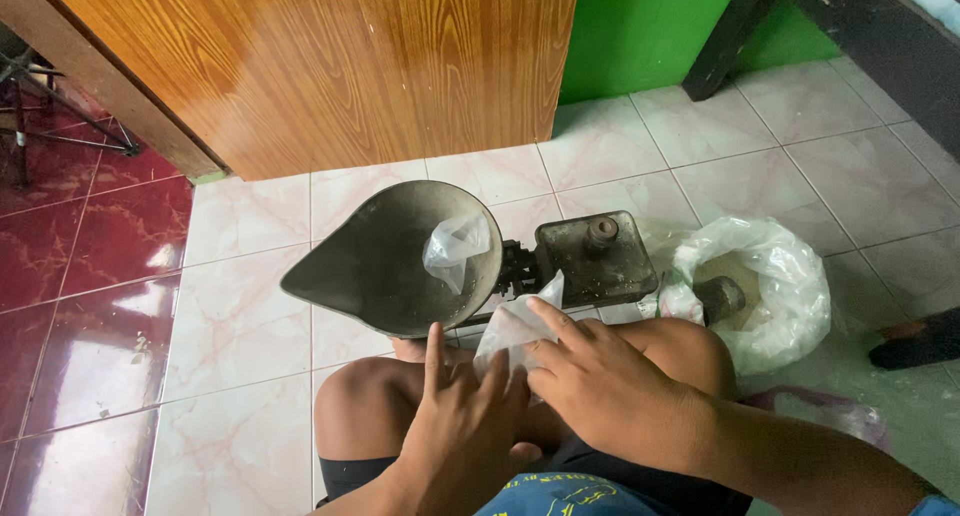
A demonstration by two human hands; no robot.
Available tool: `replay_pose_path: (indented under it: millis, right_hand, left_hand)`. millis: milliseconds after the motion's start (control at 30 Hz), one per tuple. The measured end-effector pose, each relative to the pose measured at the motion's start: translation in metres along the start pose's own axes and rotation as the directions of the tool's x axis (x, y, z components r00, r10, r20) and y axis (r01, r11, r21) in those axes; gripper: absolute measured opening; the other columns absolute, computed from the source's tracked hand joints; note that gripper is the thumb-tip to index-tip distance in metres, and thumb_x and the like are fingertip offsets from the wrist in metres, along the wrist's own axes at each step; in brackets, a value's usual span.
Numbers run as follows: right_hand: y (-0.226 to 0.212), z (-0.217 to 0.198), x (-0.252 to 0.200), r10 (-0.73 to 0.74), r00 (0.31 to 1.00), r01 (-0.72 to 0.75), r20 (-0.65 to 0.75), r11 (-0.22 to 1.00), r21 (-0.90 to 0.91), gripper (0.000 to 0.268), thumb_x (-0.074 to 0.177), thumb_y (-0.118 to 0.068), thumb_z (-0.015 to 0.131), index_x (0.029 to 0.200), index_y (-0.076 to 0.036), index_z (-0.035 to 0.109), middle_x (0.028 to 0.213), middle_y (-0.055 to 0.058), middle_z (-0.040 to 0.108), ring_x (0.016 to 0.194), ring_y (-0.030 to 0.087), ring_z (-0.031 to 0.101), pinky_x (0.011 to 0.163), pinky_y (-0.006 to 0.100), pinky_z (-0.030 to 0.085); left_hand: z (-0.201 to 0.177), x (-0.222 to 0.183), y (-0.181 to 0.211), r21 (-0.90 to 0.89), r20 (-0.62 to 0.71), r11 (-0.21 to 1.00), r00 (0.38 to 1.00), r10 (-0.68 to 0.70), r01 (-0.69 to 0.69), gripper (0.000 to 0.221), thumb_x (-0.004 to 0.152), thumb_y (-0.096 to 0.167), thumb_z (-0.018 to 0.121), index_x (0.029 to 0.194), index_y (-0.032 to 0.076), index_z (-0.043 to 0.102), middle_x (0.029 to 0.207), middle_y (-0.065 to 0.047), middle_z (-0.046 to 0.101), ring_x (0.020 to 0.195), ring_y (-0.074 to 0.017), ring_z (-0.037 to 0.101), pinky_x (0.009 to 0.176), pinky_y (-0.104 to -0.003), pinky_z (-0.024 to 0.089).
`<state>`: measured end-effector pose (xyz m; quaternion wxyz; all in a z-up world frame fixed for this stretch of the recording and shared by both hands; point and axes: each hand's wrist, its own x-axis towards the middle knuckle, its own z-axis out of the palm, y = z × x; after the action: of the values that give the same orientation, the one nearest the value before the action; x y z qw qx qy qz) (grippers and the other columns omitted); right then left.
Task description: The person fills plastic bags with a granular substance using a metal scoop and a balance scale.
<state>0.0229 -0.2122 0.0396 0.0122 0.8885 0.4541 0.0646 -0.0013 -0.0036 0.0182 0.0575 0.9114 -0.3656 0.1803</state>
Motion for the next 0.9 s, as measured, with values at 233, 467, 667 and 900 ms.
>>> replay_pose_path:
  millis: [233,467,667,900]
  right_hand:
    - [-0.012,0.031,-0.004,0.062,0.998,-0.056,0.015,0.965,-0.256,0.015,0.089,-0.018,0.054,0.092,-0.013,0.068,0.132,0.02,0.063,0.142,0.061,0.041,0.082,0.056,0.048]
    - [-0.016,0.046,0.022,0.122,0.934,-0.002,0.336,0.942,-0.336,0.054,0.095,-0.038,0.052,0.147,-0.023,0.054,0.124,0.009,0.068,0.146,0.051,0.035,0.102,0.063,0.036]
    - [0.0,0.0,0.062,0.011,0.962,0.055,0.274,0.971,-0.231,0.03,0.093,-0.039,0.06,0.115,-0.026,0.077,0.136,0.012,0.062,0.152,0.055,0.027,0.102,0.066,0.041]
    - [0.006,-0.026,0.093,-0.103,0.99,0.117,0.095,0.981,-0.152,0.031,0.076,-0.047,0.078,0.095,-0.023,0.084,0.137,0.002,0.063,0.152,0.044,0.032,0.095,0.055,0.04]
  left_hand:
    - [0.008,-0.002,-0.005,0.163,0.082,0.983,0.992,-0.094,0.08,0.073,0.045,0.068,0.089,0.091,0.013,0.077,0.112,-0.011,0.059,0.118,-0.0585,0.053,0.105,-0.091,0.024]
    - [-0.001,0.002,-0.015,0.296,0.322,0.955,0.94,-0.111,0.011,0.086,0.06,0.075,0.075,0.129,0.025,0.067,0.153,-0.008,0.047,0.149,-0.0605,0.022,0.115,-0.087,0.01]
    - [-0.042,0.005,-0.049,0.391,0.174,0.92,0.982,-0.077,0.003,0.052,0.055,0.059,0.084,0.092,0.023,0.079,0.15,-0.005,0.052,0.15,-0.0496,0.032,0.116,-0.08,0.023]
    - [-0.061,-0.006,-0.062,0.418,0.064,0.904,0.989,-0.13,0.092,0.02,0.064,0.037,0.08,0.076,0.021,0.075,0.132,-0.004,0.062,0.146,-0.0502,0.04,0.111,-0.081,0.03]
